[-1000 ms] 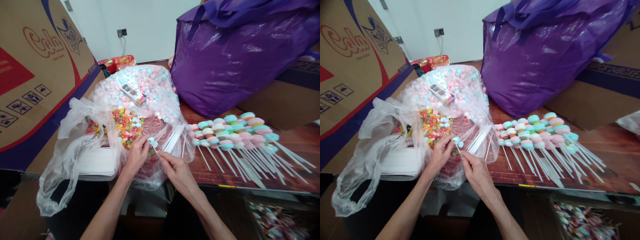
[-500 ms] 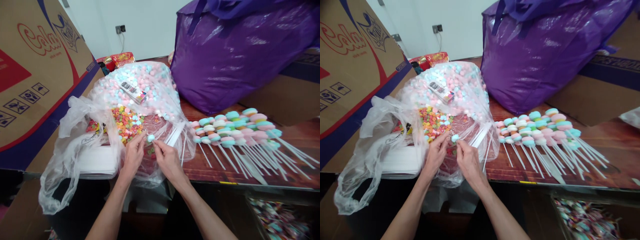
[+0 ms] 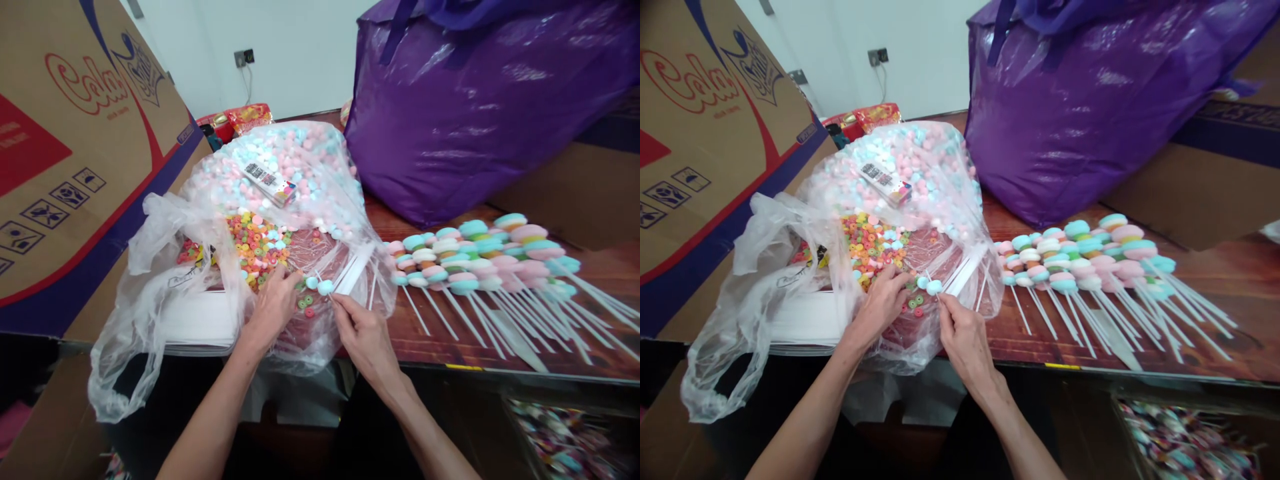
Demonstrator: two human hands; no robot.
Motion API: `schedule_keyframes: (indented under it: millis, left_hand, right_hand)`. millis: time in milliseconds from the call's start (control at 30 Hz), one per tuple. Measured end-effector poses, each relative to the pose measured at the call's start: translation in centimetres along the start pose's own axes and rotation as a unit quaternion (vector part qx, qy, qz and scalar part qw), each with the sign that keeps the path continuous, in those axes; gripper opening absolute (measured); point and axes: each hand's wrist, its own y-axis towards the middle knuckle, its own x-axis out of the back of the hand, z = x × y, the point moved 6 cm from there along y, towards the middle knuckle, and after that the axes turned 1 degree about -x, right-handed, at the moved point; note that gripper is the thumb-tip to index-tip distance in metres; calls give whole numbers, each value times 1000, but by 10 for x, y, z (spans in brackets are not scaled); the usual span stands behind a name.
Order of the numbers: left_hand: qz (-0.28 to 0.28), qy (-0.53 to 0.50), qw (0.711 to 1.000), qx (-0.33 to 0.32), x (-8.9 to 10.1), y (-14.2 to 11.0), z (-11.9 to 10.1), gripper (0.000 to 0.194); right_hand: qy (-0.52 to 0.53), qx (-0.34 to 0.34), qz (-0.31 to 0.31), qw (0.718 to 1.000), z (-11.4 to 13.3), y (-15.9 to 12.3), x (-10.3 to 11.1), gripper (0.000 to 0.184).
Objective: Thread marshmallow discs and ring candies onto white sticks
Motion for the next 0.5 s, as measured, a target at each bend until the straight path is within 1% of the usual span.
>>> schedule_keyframes:
  millis: [133,200,267,400,500]
  left_hand:
    - [-65,-78,995,22,5,-1,6,21]
    - [-81,-103,991,33,6,2,7,21]
    - [-65,-93,993,32,4,7,5,20]
    - [-4,-16,1000,5,-2,17,-3,23]
    - [12,16,999,-31,-4,16,-8,25]
  right_hand:
    - [4,21,-10,1000,0,-1,1,33]
    - [4,32,-17,999,0,-1,2,32]
    - [0,38,-24,999,-1,-1,2,32]
    - [-4,47,-29,998,-1,-2,1,31]
    - [-3,54,-31,998,0,-2,1,31]
